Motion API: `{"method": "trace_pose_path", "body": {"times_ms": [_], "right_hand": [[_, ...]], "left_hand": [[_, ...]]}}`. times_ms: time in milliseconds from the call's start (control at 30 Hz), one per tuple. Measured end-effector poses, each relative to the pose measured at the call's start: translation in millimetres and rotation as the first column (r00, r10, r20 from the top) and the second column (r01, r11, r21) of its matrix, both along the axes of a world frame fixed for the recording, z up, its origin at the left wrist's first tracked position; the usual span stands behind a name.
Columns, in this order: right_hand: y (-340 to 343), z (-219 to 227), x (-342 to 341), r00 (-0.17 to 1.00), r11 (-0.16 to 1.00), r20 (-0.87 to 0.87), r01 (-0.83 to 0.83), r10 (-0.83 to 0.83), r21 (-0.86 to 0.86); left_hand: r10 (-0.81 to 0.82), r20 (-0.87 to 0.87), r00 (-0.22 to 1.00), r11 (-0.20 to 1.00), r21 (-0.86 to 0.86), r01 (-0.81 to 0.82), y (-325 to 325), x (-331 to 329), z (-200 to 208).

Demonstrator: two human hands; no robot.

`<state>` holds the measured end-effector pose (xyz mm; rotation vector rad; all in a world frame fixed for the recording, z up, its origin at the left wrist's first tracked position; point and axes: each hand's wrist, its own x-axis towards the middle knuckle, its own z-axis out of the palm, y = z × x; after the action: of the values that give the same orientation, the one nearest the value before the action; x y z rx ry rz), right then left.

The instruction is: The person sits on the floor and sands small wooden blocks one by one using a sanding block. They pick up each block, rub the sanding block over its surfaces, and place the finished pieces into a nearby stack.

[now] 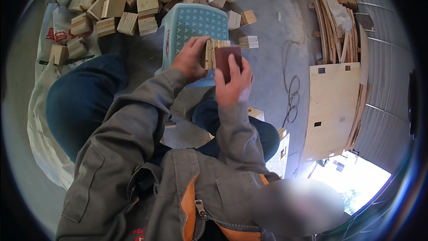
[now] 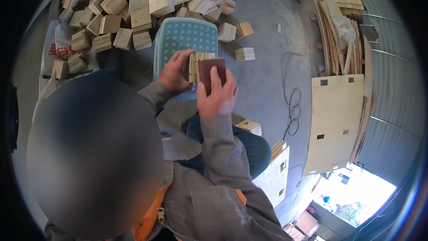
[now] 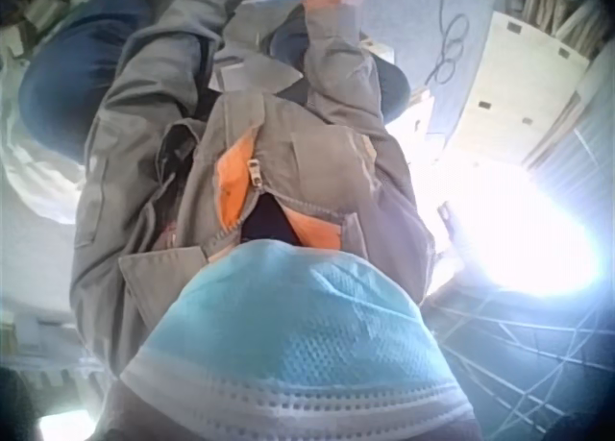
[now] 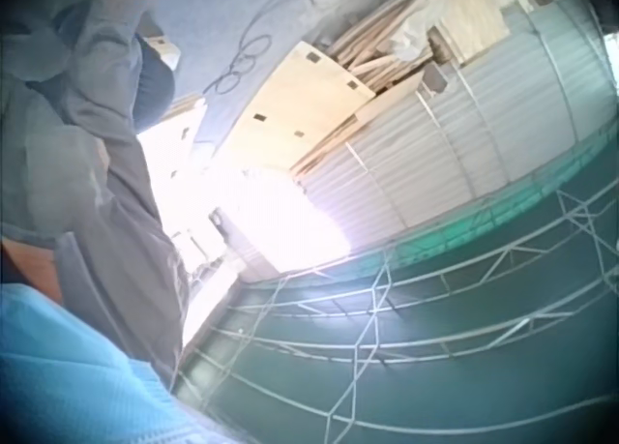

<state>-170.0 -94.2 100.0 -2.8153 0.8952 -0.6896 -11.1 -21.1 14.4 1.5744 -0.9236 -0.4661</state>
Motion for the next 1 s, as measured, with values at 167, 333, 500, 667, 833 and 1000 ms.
{"method": "trace_pose_path", "body": {"times_ms": [167,333,500,667,833,1000], "right_hand": [[-65,-4,72,0.99,0.99,-0.036,0.137,-0.136,0.038],[-72,3,86,0.983,0.977,-0.08,0.177,-0.168,0.116],[-24,-2,30,0.997,0.993,-0.031,0.072,-0.069,0.098],[31,6,-20,0.998,0.996,-0.022,0.052,-0.05,0.067],[22,4,-6,1.0,1.0,0.002,0.029,-0.029,0.004],[-32,-8,67,0.996,0.996,0.0,0.085,-0.085,0.011]], "left_hand": [[-0.032,-0.034,0.999,0.999,0.031,0.033,1,2,9],[-0.019,-0.008,1.0,0.999,0.032,0.019,-2,3,6],[-0.012,-0.011,1.0,0.999,0.044,0.012,0,3,6],[-0.021,0.032,0.999,1.0,-0.004,0.021,-4,4,-1],[-0.025,-0.003,1.0,1.0,0.012,0.025,-1,1,10],[0.001,0.019,1.0,1.0,-0.019,0.0,-3,1,-3]]}}
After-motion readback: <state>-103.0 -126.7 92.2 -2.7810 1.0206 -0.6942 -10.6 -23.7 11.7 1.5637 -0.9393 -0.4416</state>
